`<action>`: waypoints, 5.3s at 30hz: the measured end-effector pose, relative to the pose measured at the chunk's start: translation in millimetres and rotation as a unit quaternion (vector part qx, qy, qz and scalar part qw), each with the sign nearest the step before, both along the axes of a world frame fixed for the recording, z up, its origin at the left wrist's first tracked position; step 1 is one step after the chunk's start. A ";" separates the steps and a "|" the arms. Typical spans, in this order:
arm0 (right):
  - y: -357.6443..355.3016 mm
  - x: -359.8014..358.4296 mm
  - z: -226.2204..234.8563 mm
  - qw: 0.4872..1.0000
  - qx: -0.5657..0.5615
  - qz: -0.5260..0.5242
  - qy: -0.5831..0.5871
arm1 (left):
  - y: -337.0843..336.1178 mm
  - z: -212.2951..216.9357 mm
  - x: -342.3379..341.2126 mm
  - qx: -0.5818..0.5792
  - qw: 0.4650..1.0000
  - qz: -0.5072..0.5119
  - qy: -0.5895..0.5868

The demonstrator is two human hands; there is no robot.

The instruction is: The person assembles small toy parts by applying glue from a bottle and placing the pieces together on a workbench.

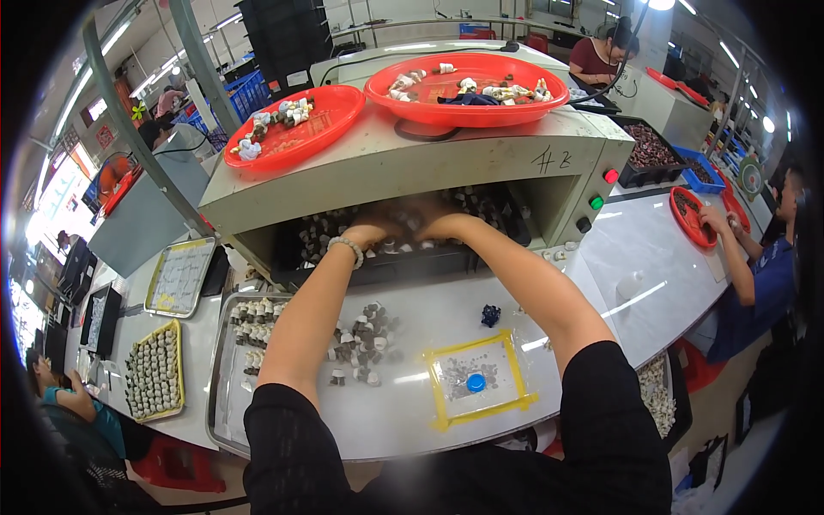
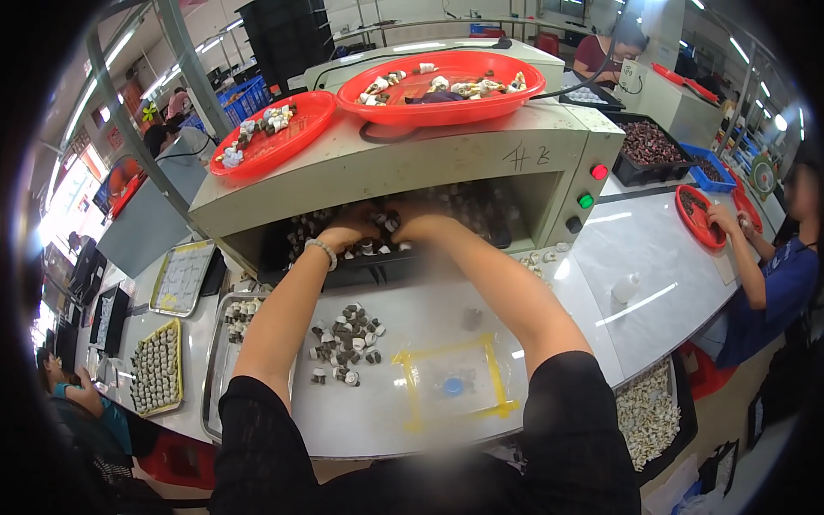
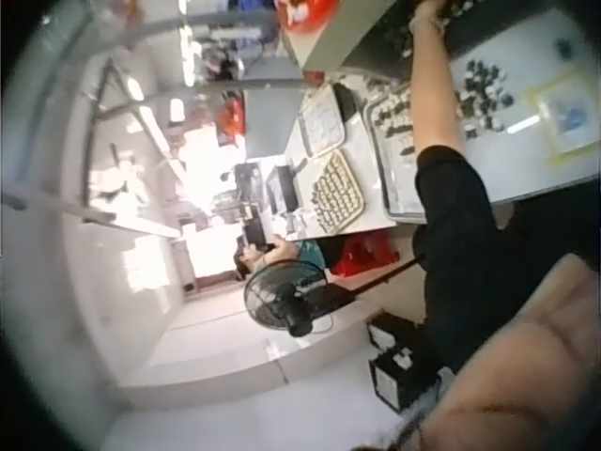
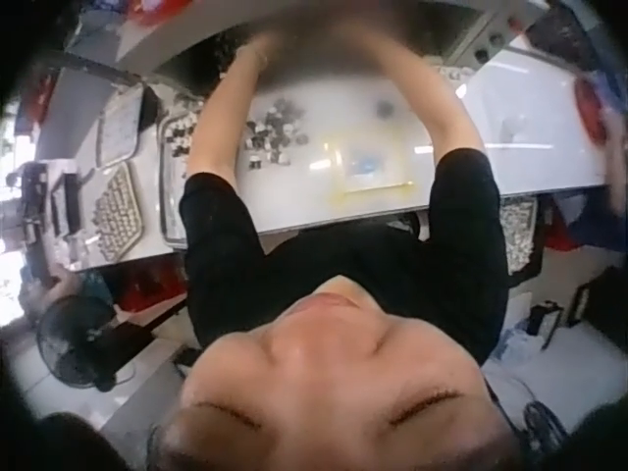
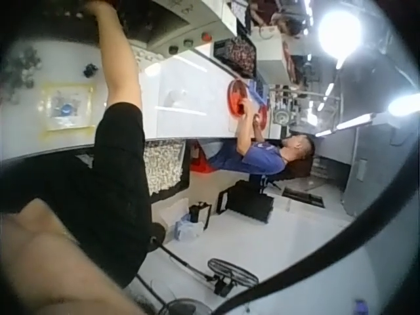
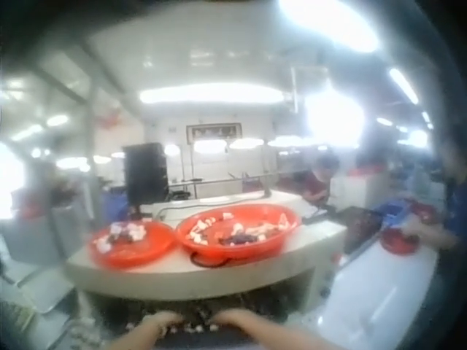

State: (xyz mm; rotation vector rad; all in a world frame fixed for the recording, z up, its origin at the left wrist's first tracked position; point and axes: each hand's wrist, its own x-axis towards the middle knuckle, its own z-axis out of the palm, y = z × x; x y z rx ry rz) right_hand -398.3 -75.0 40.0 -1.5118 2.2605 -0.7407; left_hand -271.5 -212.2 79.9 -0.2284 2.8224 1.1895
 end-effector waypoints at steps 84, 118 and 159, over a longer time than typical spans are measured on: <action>258.9 335.6 201.3 0.645 -0.339 0.499 -0.469 | 175.8 -102.3 308.9 -0.139 0.919 0.256 0.267; 376.9 406.0 180.9 0.656 -0.465 0.553 -0.216 | 174.9 -109.7 304.4 -0.172 0.907 0.228 0.311; 353.9 290.3 108.8 0.958 -0.257 0.076 -0.104 | 174.0 -102.2 312.3 -0.207 0.903 0.244 0.287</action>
